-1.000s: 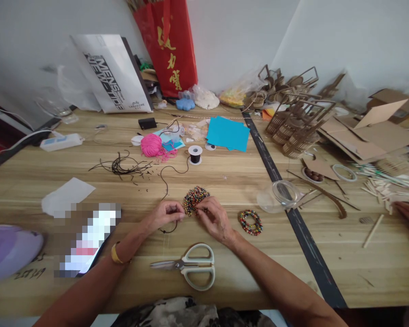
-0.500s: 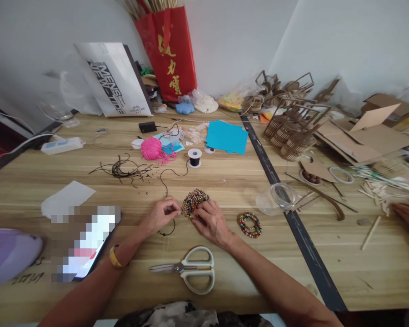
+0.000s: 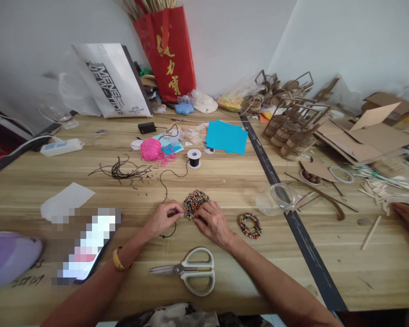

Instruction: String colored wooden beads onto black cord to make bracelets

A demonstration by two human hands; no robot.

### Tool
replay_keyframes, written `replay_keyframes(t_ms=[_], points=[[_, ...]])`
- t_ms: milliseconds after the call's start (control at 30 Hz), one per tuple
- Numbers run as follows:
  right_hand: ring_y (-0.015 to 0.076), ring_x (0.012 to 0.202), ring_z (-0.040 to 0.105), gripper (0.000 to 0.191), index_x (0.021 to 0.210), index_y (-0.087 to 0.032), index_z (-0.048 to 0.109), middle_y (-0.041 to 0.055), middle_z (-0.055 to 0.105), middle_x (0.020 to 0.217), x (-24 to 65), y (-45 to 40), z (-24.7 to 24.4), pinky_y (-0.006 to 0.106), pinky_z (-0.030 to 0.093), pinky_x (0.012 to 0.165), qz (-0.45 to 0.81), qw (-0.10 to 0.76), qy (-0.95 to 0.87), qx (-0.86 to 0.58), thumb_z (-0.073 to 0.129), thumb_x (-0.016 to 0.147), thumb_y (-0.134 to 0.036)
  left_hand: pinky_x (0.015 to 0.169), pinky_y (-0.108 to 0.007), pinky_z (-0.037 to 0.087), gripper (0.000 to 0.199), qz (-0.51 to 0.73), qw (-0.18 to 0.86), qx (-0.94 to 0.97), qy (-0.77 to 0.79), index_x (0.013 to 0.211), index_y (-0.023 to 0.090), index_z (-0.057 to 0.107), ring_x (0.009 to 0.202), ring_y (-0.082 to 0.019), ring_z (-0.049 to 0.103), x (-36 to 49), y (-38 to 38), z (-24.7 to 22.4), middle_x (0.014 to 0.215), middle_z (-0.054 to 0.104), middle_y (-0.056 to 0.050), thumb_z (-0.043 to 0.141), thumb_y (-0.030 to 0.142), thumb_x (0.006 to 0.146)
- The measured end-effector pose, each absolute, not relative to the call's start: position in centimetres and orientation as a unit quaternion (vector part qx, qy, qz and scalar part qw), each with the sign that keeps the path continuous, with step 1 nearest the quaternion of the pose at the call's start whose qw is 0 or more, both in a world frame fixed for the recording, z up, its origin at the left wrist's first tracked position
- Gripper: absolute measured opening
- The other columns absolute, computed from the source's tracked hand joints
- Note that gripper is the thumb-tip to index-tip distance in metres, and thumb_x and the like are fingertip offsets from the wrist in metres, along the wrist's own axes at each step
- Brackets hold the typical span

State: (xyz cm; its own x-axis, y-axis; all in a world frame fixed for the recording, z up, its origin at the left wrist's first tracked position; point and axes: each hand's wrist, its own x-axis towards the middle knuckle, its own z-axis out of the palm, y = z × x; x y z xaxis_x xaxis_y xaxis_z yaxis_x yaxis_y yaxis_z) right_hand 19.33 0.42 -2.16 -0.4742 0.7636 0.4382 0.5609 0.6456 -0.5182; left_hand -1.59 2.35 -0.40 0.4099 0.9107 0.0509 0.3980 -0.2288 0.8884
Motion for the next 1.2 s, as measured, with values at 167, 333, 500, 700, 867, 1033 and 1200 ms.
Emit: replay_keyframes(t_ms=[167, 333, 500, 700, 867, 1033, 1200], points=[[0.0197, 0.083, 0.051, 0.006, 0.087, -0.019, 0.061, 0.0061, 0.062, 0.085, 19.1, 0.5, -2.0, 0.036, 0.040, 0.075, 0.160, 0.332, -0.848, -0.381, 0.055, 0.088, -0.021, 0.069, -0.024, 0.045, 0.009, 0.309, 0.468, 0.694, 0.451, 0.068, 0.014, 0.061, 0.072, -0.015, 0.058, -1.6, 2.5, -0.5, 0.074, 0.063, -0.005, 0.060, 0.020, 0.075], [0.0204, 0.086, 0.051, 0.007, 0.090, -0.018, 0.060, 0.0070, 0.061, 0.088, 18.7, 0.4, -1.6, 0.037, 0.042, 0.078, 0.158, 0.319, -0.860, -0.366, 0.054, 0.088, -0.019, 0.062, -0.022, 0.042, 0.013, 0.310, 0.517, 0.646, 0.468, 0.070, 0.013, 0.061, 0.063, -0.012, 0.054, -1.9, 2.8, -0.3, 0.067, 0.061, -0.001, 0.063, 0.025, 0.073], [0.0225, 0.094, 0.049, 0.012, 0.099, -0.019, 0.059, 0.0088, 0.059, 0.097, 18.4, 0.5, -1.0, 0.040, 0.042, 0.084, 0.147, 0.271, -0.881, -0.359, 0.055, 0.088, -0.020, 0.059, -0.022, 0.040, 0.015, 0.319, 0.528, 0.621, 0.484, 0.069, 0.012, 0.060, 0.059, -0.010, 0.049, -2.4, 3.2, -0.5, 0.063, 0.058, 0.000, 0.063, 0.027, 0.072], [0.0239, 0.103, 0.046, 0.018, 0.105, -0.018, 0.058, 0.0094, 0.057, 0.105, 17.1, 1.5, -0.4, 0.042, 0.042, 0.090, 0.124, 0.248, -0.896, -0.346, 0.055, 0.088, -0.022, 0.054, -0.021, 0.036, 0.018, 0.347, 0.524, 0.596, 0.500, 0.066, 0.014, 0.057, 0.056, -0.010, 0.045, -2.6, 3.5, -0.7, 0.057, 0.051, 0.003, 0.063, 0.030, 0.070], [0.0259, 0.108, 0.043, 0.018, 0.104, -0.019, 0.059, 0.0099, 0.056, 0.106, 15.8, 2.3, -0.5, 0.048, 0.038, 0.096, 0.088, 0.241, -0.910, -0.325, 0.055, 0.088, -0.025, 0.051, -0.020, 0.033, 0.017, 0.374, 0.498, 0.583, 0.521, 0.067, 0.014, 0.055, 0.052, -0.009, 0.043, -2.9, 3.5, -0.2, 0.055, 0.048, 0.004, 0.060, 0.029, 0.072], [0.0257, 0.106, 0.043, 0.012, 0.093, -0.016, 0.060, 0.0098, 0.057, 0.100, 15.6, 2.5, -1.1, 0.048, 0.036, 0.098, 0.059, 0.229, -0.920, -0.312, 0.054, 0.088, -0.024, 0.052, -0.021, 0.035, 0.019, 0.377, 0.509, 0.578, 0.515, 0.068, 0.014, 0.054, 0.052, -0.008, 0.044, -2.9, 3.5, 0.7, 0.055, 0.049, 0.004, 0.060, 0.032, 0.072], [0.0254, 0.104, 0.045, 0.010, 0.092, -0.016, 0.060, 0.0091, 0.058, 0.096, 16.2, 2.6, -1.3, 0.048, 0.037, 0.098, 0.068, 0.236, -0.920, -0.306, 0.052, 0.089, -0.021, 0.052, -0.020, 0.035, 0.019, 0.376, 0.521, 0.585, 0.496, 0.068, 0.014, 0.054, 0.052, -0.008, 0.046, -2.4, 3.8, 1.1, 0.054, 0.051, 0.004, 0.060, 0.031, 0.073]])
